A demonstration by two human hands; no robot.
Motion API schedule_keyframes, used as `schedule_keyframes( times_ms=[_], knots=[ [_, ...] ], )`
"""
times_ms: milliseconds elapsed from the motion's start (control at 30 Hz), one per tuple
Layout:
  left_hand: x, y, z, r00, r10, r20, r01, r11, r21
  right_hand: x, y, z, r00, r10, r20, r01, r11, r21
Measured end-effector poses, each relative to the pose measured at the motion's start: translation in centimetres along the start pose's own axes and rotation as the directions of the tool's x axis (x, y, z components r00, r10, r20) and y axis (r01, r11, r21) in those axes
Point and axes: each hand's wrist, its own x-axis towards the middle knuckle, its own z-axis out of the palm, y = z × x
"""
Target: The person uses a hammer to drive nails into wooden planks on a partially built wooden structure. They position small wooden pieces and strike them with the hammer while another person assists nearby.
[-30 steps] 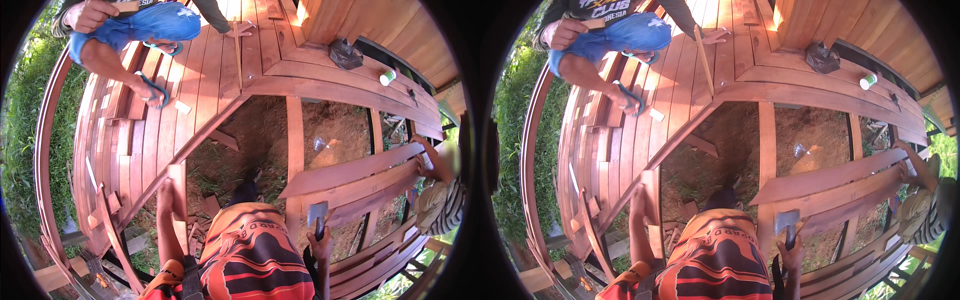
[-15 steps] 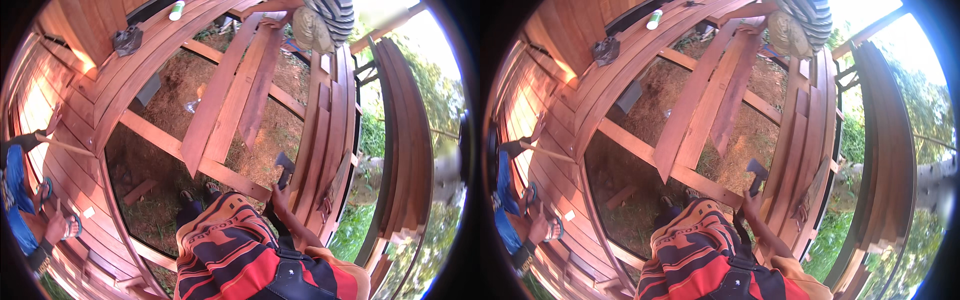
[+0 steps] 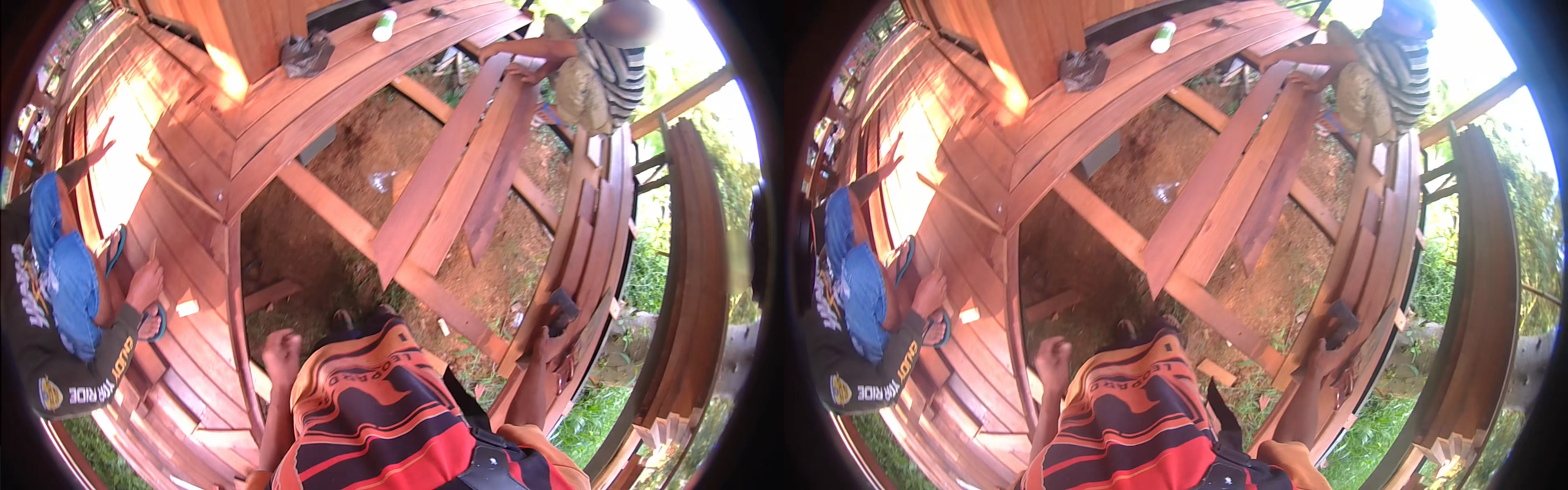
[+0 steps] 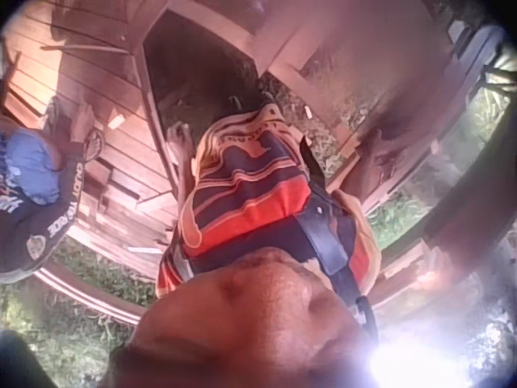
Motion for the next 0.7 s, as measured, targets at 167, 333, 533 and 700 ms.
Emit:
schedule_keyframes(
  times_ms=[167,333,533,700],
  knots=[
    [8.3,7.3,13.7,0.821,-0.092,0.564,0.28,0.925,-0.257,0.3,-3.1,-0.5,0.981,0.19,0.045,-0.178,0.965,-0.191],
    [9.9,11.8,20.6,0.651,-0.255,0.715,0.588,0.765,-0.263,-1.9,-6.4,-2.0,0.99,0.126,0.067,-0.092,0.923,-0.374],
    [9.7,11.1,21.0,0.674,-0.265,0.69,0.582,0.765,-0.275,-1.6,-7.2,-1.4,0.973,0.231,0.008,-0.198,0.849,-0.489],
    [9.8,10.3,16.5,0.653,-0.298,0.696,0.685,0.624,-0.376,2.1,-14.2,-1.3,0.991,-0.063,-0.12,-0.023,0.792,-0.61]
  ],
)
